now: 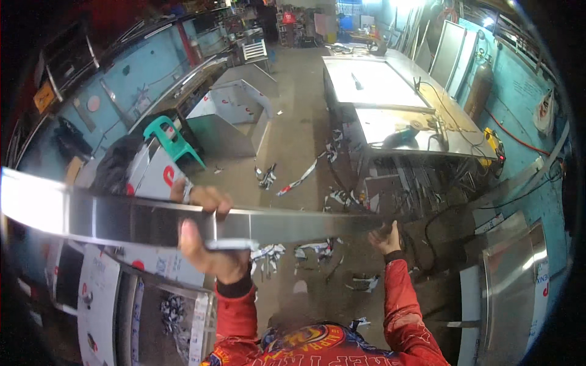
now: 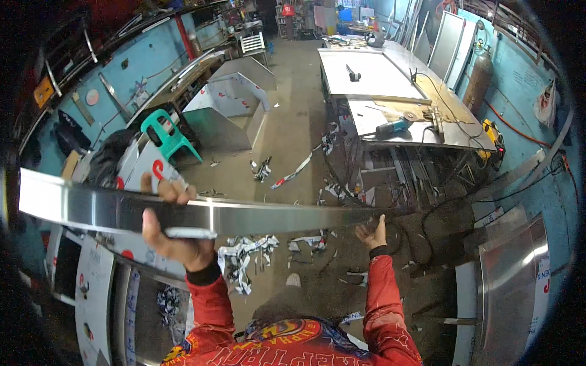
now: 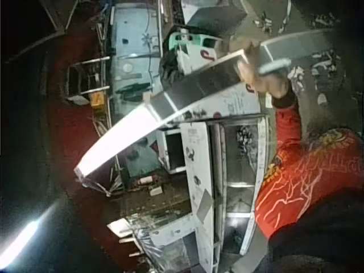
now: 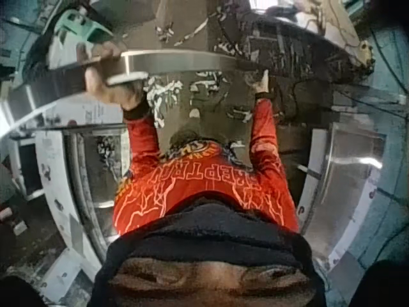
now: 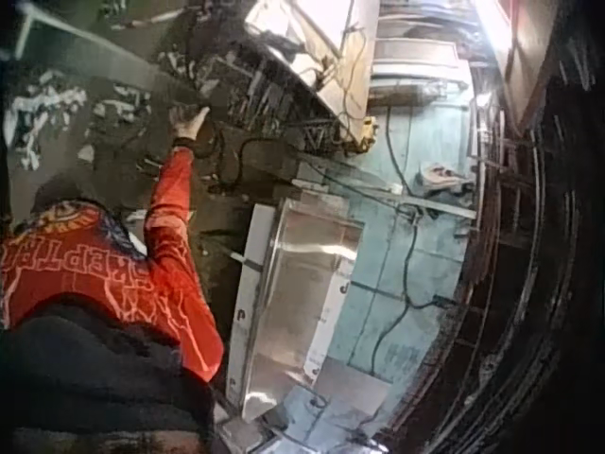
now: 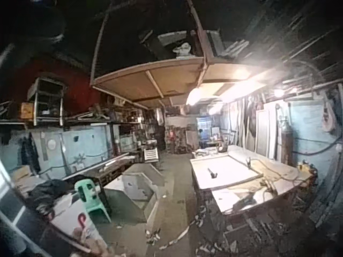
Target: The person welds the edges of a metal tray using a welding torch and a filler rod. Afterward, the person turns the metal tray on the workbench and picks up a long metal frame.
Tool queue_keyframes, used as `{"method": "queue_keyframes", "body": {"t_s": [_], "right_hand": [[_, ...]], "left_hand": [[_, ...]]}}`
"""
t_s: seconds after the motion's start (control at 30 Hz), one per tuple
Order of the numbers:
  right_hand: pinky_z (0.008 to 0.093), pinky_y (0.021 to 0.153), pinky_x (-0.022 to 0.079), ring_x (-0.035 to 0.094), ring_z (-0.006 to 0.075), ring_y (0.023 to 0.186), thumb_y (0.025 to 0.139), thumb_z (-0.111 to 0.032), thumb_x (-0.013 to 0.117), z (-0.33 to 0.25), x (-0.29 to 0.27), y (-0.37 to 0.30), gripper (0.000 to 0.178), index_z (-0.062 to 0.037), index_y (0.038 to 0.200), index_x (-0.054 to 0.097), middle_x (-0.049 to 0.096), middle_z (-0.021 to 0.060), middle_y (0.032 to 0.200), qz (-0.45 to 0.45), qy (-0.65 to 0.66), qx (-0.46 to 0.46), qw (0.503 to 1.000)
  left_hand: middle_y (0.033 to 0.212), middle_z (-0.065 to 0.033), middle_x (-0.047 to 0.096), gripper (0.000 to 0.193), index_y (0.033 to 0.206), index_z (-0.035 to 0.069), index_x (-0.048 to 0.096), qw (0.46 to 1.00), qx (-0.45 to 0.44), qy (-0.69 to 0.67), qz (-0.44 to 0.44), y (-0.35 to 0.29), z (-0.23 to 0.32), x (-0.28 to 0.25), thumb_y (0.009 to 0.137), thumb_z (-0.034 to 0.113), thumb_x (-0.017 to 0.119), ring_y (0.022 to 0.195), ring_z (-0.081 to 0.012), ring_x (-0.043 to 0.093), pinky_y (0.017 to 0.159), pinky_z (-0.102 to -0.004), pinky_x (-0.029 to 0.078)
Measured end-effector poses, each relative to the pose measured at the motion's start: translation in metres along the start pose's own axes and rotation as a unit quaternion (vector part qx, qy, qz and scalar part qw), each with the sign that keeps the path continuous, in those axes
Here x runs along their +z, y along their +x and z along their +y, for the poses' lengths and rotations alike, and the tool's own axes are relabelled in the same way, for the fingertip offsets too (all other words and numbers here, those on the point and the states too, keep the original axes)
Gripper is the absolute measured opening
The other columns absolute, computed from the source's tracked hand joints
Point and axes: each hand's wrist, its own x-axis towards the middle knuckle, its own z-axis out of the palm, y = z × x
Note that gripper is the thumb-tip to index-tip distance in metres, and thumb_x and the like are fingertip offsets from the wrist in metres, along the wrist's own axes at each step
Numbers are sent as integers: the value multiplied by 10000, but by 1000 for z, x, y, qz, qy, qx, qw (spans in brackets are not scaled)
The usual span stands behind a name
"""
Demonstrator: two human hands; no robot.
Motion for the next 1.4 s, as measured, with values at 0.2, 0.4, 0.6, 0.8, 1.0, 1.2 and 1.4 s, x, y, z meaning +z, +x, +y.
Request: {"method": "queue_keyframes", "body": {"t_s": [0.2,0.4,0.6,0.8,1.0,1.2,1.4], "right_hand": [[589,1171,256,312,427,1441,884,-771,543,8,60,76,980,-74,1547,353,255,207,1626,85,-28,-59,994],[449,1076,417,548,259,1228,969,-533,624,-17,66,150,586,-77,1334,594,609,63,1332,142,13,-149,979],[468,950,512,658,306,1034,942,-445,672,-42,75,239,385,-116,1139,701,714,80,1088,118,-2,-119,986],[456,996,507,625,345,1066,917,-234,640,-26,138,317,301,-26,1134,629,658,141,1163,184,-28,-208,960],[490,950,504,610,350,1039,756,-413,684,-20,234,356,434,-112,1066,638,649,130,1138,248,116,-85,958],[501,968,482,601,313,1021,776,-410,677,-3,299,402,341,-132,964,613,644,71,1084,301,212,-120,922],[518,1006,486,615,323,1057,811,-489,638,15,394,458,443,-118,1052,648,656,98,1098,269,239,-157,920]], "left_hand": [[886,-29,386,729,1453,-1,397,999,-22,-18,-38,69,-47,-31,872,388,600,783,-140,395,698,-313,342],[914,-43,527,797,1482,79,403,991,-84,-23,-102,137,-90,-59,864,420,773,789,-168,535,726,-343,409],[872,-55,529,641,1512,95,341,968,-149,-80,-187,229,-164,-117,956,238,625,761,-174,586,699,-340,472],[861,-24,537,850,1554,117,284,965,-168,-110,-170,342,-289,-174,870,153,789,716,-122,600,676,-293,511],[902,-33,525,863,1558,56,257,952,-174,-186,-168,459,-408,-250,860,161,754,779,-132,601,739,-291,521],[908,-26,486,834,1541,-1,312,918,-263,-269,-129,570,-563,-327,850,191,737,795,-125,515,764,-257,456],[938,-37,504,802,1520,-41,329,864,-363,-334,-104,686,-749,-402,863,195,723,855,-137,514,795,-272,451]]}}
